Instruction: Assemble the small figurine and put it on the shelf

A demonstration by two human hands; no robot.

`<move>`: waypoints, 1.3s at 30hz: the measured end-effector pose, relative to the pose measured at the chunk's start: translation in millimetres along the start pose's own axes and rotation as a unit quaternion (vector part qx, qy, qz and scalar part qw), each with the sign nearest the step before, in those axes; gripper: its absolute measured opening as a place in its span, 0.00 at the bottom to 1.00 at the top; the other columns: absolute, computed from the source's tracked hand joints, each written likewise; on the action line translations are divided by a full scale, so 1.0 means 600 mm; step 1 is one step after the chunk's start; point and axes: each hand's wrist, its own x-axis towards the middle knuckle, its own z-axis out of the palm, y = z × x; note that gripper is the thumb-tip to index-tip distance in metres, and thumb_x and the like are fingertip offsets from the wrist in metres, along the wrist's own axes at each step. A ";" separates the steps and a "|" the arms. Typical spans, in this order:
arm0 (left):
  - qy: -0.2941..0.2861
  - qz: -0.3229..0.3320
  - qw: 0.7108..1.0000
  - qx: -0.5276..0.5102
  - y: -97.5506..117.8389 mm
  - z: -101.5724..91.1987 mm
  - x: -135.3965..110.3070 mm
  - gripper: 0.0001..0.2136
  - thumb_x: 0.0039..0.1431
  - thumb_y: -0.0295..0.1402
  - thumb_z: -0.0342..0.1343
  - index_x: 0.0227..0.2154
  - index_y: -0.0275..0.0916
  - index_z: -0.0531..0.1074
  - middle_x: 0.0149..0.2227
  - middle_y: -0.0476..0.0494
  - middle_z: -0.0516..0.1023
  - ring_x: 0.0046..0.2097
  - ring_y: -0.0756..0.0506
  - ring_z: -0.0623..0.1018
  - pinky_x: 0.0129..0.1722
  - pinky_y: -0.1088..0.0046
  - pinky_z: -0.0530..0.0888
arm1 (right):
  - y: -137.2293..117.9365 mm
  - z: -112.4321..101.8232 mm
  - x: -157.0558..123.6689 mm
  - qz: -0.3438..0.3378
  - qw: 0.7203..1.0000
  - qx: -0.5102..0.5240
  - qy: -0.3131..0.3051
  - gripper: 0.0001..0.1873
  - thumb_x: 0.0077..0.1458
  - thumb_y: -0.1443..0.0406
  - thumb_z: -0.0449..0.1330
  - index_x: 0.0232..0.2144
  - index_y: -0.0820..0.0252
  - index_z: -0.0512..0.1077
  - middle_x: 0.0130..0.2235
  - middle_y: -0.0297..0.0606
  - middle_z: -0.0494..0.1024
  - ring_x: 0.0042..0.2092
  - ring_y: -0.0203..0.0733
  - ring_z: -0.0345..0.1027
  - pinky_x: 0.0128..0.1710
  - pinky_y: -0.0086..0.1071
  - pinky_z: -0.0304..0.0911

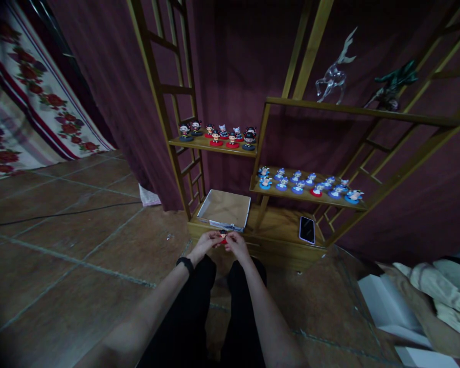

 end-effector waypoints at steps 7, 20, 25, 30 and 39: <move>-0.001 -0.021 1.000 -0.004 0.005 -0.004 -0.004 0.15 0.36 0.36 0.63 0.29 0.32 0.73 0.23 0.46 0.75 0.19 0.56 0.67 0.20 0.80 0.61 | 0.002 0.003 0.006 -0.020 0.997 -0.058 0.038 0.13 0.44 0.55 0.57 0.29 0.57 0.69 0.29 0.32 0.74 0.29 0.34 0.69 0.24 0.26 0.66; -0.036 -0.046 0.998 -0.007 0.001 -0.014 -0.005 0.16 0.38 0.36 0.63 0.32 0.31 0.75 0.25 0.43 0.76 0.21 0.56 0.67 0.21 0.81 0.61 | 0.001 -0.002 0.005 -0.030 0.996 -0.054 0.058 0.13 0.43 0.55 0.57 0.28 0.57 0.71 0.27 0.30 0.74 0.27 0.34 0.67 0.25 0.27 0.67; -0.040 -0.052 0.998 -0.013 -0.003 -0.017 -0.004 0.17 0.38 0.37 0.63 0.32 0.32 0.75 0.25 0.43 0.76 0.21 0.56 0.67 0.21 0.81 0.61 | 0.004 -0.005 0.008 -0.018 0.997 -0.047 0.052 0.14 0.43 0.54 0.57 0.28 0.58 0.71 0.25 0.31 0.73 0.25 0.34 0.67 0.25 0.29 0.67; -0.035 -0.057 0.998 -0.015 -0.002 -0.017 -0.004 0.17 0.38 0.38 0.63 0.32 0.32 0.75 0.24 0.44 0.75 0.20 0.55 0.68 0.21 0.81 0.60 | 0.002 -0.005 0.005 -0.015 0.998 -0.046 0.052 0.15 0.43 0.53 0.57 0.28 0.57 0.71 0.26 0.31 0.73 0.26 0.35 0.67 0.26 0.30 0.67; -0.033 -0.055 0.998 -0.016 0.002 -0.014 -0.007 0.17 0.39 0.37 0.63 0.32 0.31 0.75 0.26 0.43 0.76 0.20 0.56 0.67 0.20 0.81 0.60 | 0.000 -0.001 0.006 -0.006 0.998 -0.042 0.053 0.15 0.44 0.53 0.56 0.28 0.57 0.71 0.26 0.32 0.74 0.26 0.37 0.68 0.26 0.31 0.67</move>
